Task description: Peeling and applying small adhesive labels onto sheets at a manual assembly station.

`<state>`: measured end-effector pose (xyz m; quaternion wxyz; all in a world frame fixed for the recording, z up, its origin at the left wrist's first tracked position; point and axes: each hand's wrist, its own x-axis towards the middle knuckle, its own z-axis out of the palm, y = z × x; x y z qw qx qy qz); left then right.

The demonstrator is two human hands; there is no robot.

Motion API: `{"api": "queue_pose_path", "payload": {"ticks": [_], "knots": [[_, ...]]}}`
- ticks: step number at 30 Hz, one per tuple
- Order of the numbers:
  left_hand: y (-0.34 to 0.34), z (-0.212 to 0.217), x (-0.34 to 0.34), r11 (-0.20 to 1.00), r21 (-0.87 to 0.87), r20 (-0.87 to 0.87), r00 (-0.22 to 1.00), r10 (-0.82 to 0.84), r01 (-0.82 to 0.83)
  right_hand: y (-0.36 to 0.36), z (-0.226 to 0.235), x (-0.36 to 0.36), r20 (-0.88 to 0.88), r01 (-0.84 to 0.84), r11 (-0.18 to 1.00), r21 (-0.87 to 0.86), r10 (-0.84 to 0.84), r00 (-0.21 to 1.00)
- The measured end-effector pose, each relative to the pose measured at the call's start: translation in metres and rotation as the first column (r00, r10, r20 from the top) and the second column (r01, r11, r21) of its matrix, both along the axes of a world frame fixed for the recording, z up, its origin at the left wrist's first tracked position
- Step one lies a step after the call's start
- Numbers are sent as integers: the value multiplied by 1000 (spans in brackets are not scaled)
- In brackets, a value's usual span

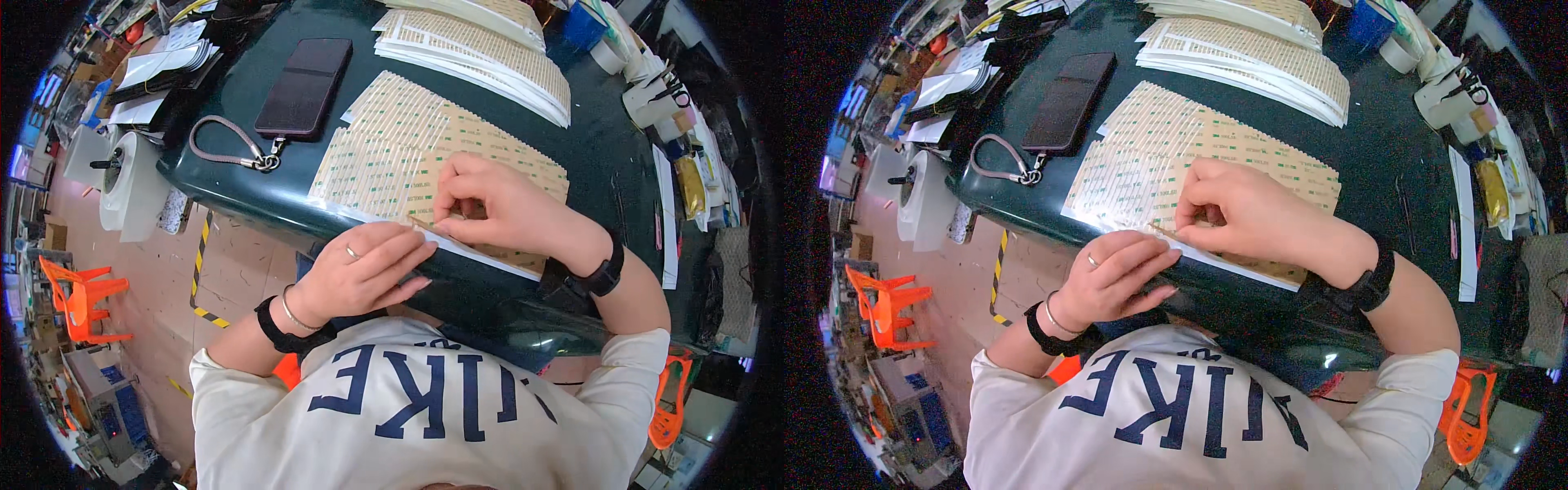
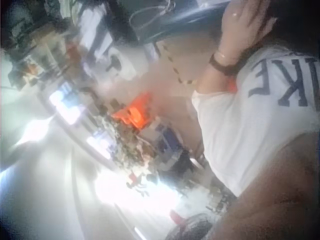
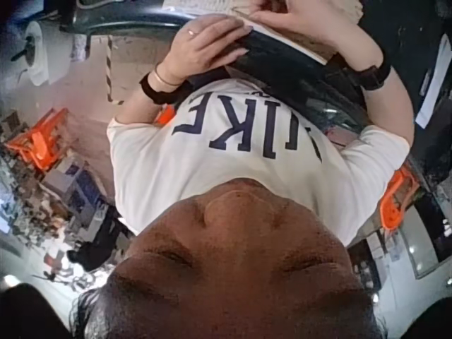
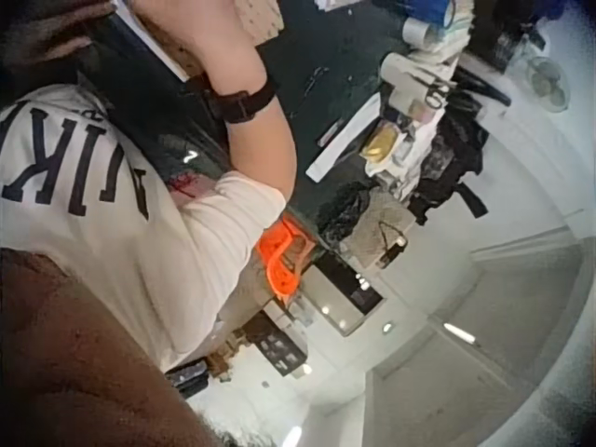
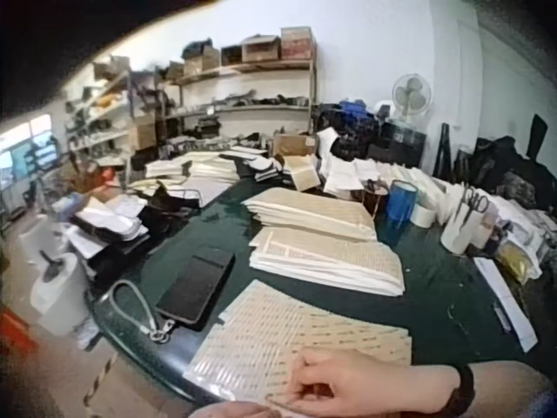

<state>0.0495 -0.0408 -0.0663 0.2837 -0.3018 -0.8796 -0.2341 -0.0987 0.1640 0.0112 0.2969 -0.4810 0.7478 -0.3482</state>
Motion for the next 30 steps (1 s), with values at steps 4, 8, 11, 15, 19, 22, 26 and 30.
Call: {"api": "queue_pose_path", "payload": {"ticks": [4,8,11,15,19,22,26,30], "knots": [[8,-2,-6,992,-51,-48,992,-114,112,-2,-2,2,3,16,1000,-15,-16,1000],[13,0,-5,992,-40,-5,993,-119,119,-2,-7,-1,56,41,998,-47,-39,998],[12,3,-1,992,-26,97,988,-118,121,-1,-10,-1,113,99,991,-94,-88,990],[12,4,-3,992,-56,39,993,-115,117,-1,-11,-1,98,74,993,-94,-65,993],[15,5,0,997,-34,60,996,-69,71,0,-12,0,38,56,995,-80,-53,998],[16,6,2,997,10,88,993,-75,74,1,-12,-3,-27,116,991,-71,-119,993],[15,6,2,998,2,66,996,-62,62,5,-8,-9,110,118,990,-72,-110,988],[11,3,3,999,-8,28,998,-48,48,12,-2,-11,-65,-58,998,-38,55,996]]}}
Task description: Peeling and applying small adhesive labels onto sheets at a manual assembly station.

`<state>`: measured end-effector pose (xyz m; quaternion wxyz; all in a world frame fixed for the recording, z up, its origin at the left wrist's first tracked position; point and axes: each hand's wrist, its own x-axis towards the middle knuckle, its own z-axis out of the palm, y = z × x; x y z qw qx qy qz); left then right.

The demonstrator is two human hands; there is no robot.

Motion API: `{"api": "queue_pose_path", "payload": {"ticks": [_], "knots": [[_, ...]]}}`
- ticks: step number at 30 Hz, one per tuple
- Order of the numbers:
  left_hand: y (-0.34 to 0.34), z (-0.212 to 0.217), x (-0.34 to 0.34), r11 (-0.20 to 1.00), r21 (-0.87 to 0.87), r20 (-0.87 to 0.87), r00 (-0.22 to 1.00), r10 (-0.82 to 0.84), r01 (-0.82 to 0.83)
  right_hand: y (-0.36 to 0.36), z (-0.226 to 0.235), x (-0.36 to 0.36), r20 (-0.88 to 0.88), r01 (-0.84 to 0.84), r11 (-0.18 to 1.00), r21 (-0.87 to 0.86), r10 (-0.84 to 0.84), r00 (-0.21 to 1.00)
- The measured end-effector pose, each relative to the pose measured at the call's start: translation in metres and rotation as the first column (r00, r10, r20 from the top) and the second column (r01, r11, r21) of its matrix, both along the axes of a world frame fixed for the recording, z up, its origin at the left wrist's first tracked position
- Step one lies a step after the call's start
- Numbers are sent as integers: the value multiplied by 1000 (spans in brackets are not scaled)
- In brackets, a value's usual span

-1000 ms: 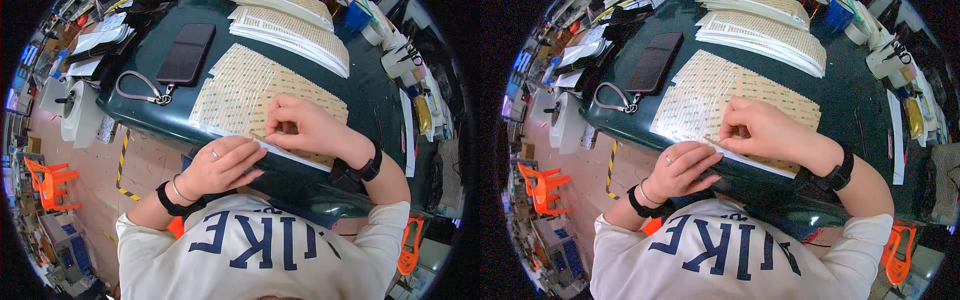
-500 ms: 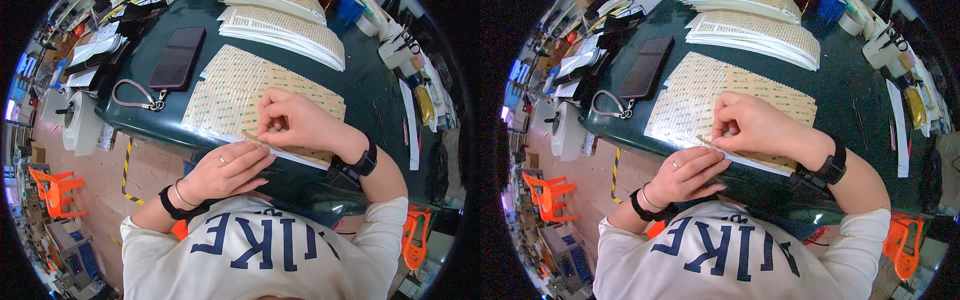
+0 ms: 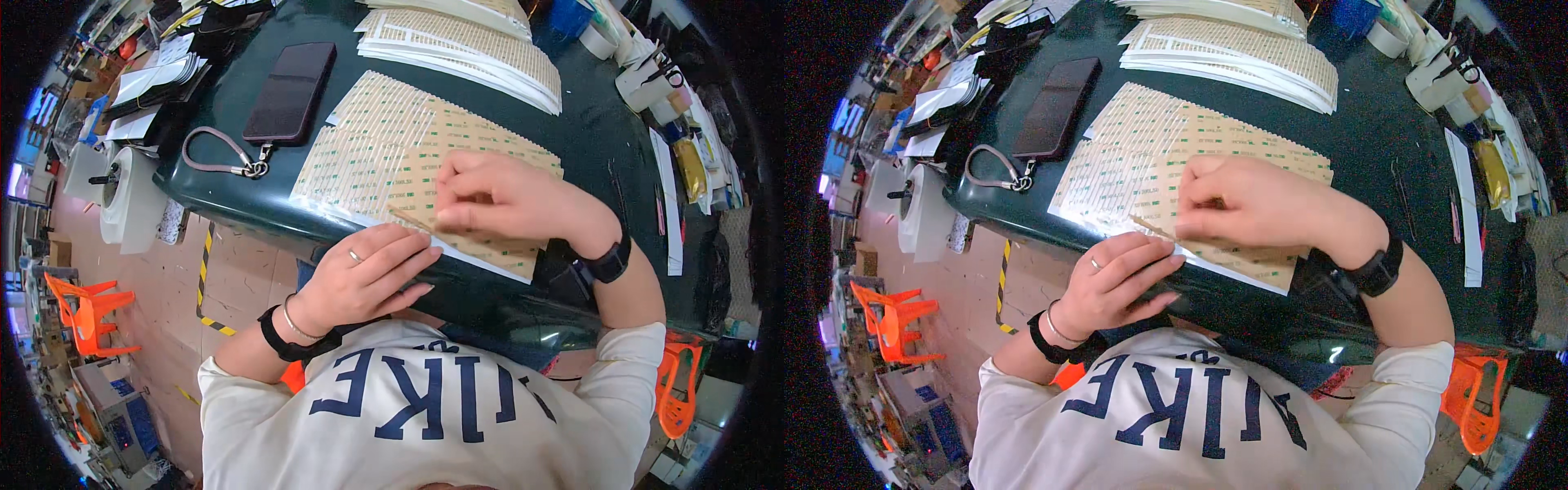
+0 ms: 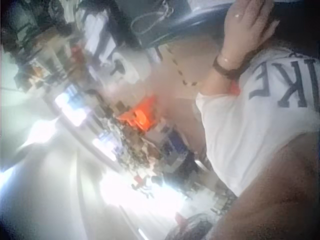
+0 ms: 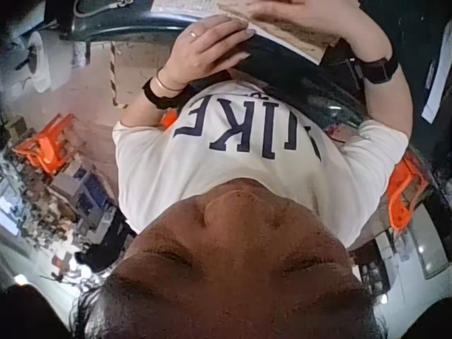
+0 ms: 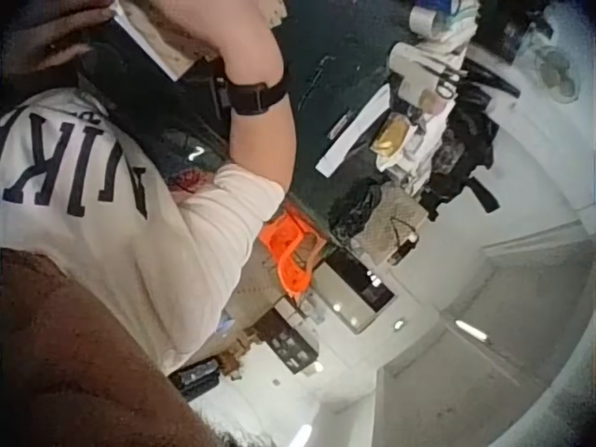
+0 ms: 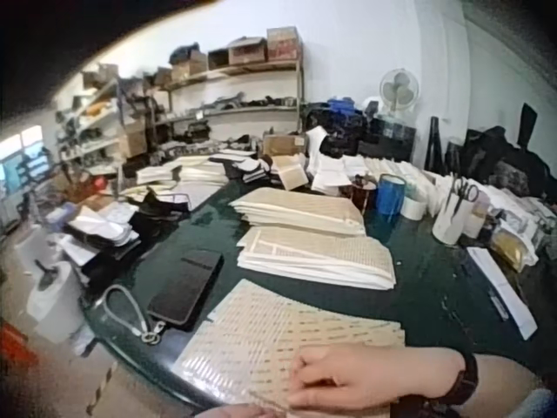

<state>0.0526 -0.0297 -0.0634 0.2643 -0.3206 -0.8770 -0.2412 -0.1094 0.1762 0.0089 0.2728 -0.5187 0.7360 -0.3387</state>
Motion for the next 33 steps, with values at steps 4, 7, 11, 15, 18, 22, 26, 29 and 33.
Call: {"api": "queue_pose_path", "payload": {"ticks": [4,7,11,15,18,22,26,29,33], "knots": [[0,-3,1,999,-30,-24,1000,-17,16,0,0,10,15,35,999,6,-35,999],[3,-4,-5,997,-53,-41,997,-62,60,-2,0,10,-4,35,999,21,-35,999],[10,-3,-8,993,-40,-27,993,-115,114,-3,-4,10,6,54,999,-7,-54,999],[12,1,-7,995,-6,36,994,-101,102,-2,-7,7,60,84,996,-40,-82,995],[11,3,-7,993,-24,45,993,-112,113,-3,-7,5,73,82,995,-52,-78,994],[13,3,-6,997,-16,20,997,-73,73,-1,-7,7,34,78,996,-45,-76,997],[15,4,-2,999,6,63,997,-47,47,1,-9,4,-26,63,997,-38,-64,998],[16,4,-1,999,-30,81,997,-19,22,1,-8,-4,-41,44,998,-43,-46,998],[14,2,0,998,-54,48,999,-13,15,5,1,-7,-126,-129,988,-86,117,985]]}}
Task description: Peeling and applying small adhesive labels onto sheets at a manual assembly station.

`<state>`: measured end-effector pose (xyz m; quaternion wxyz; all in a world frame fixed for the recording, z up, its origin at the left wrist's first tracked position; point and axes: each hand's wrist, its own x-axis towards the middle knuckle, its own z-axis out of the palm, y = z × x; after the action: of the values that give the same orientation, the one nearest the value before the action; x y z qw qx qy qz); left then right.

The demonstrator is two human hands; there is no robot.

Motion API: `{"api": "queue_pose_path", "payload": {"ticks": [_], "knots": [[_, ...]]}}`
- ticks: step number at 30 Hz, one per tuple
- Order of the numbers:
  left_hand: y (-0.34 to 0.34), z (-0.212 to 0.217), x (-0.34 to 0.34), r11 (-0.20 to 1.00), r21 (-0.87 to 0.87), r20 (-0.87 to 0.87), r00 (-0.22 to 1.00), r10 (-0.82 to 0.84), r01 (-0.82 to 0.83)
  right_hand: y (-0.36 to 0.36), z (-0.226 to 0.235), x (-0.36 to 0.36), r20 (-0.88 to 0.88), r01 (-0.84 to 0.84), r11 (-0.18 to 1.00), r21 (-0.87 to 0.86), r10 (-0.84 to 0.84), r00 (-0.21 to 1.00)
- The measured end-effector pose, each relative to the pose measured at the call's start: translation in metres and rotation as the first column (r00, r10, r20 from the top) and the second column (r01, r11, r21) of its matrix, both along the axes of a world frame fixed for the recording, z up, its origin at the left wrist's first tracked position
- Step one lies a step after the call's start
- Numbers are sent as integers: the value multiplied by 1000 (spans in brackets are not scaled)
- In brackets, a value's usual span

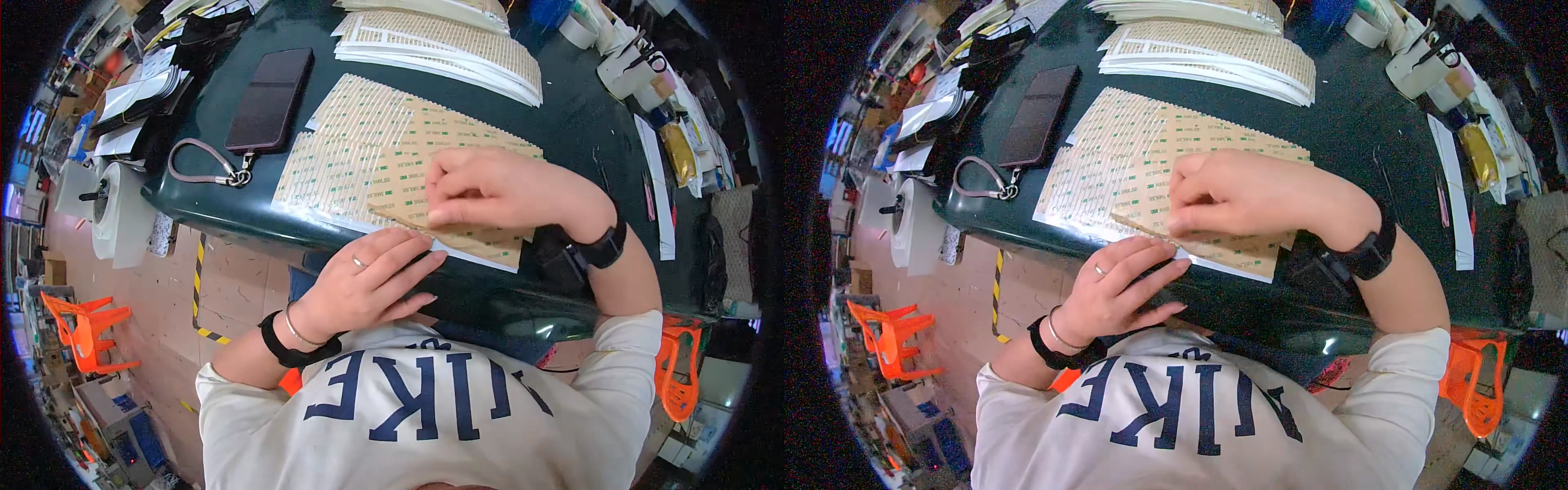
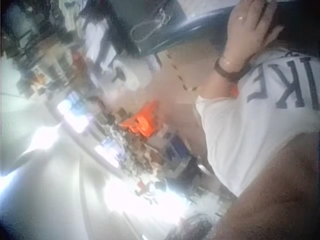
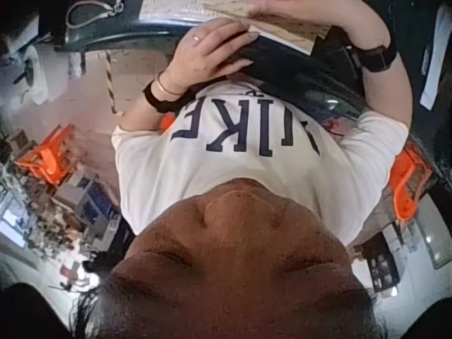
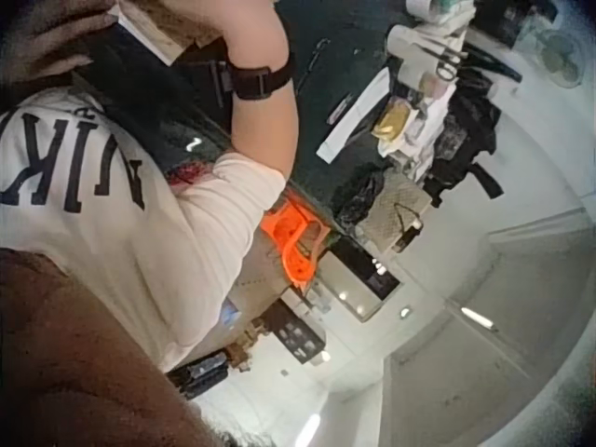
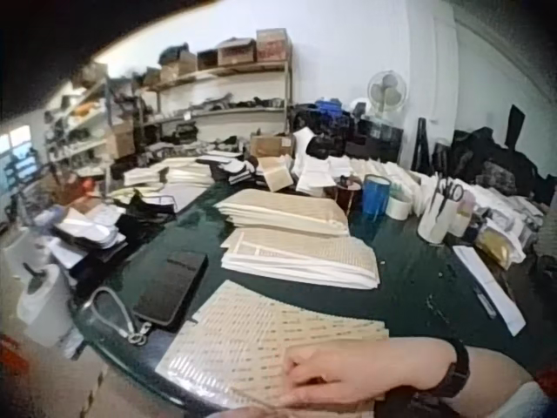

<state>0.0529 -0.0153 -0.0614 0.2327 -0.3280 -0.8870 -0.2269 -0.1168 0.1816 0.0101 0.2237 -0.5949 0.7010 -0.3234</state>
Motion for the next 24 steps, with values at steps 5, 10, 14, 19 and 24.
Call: {"api": "queue_pose_path", "payload": {"ticks": [5,10,14,19,24], "knots": [[1,-4,-1,998,-38,-38,998,-47,45,10,5,18,110,116,975,190,-139,984],[7,-4,-6,996,-31,-48,995,-83,82,10,-4,22,98,170,979,113,-181,979],[8,-2,-3,998,-23,-25,998,-57,57,11,-8,20,132,197,977,83,-207,969],[9,-3,-2,999,-31,-25,999,-37,36,15,-7,16,200,211,974,85,-224,954],[9,-6,-2,998,-55,-48,999,-19,17,10,-10,24,170,216,976,26,-217,961]]}}
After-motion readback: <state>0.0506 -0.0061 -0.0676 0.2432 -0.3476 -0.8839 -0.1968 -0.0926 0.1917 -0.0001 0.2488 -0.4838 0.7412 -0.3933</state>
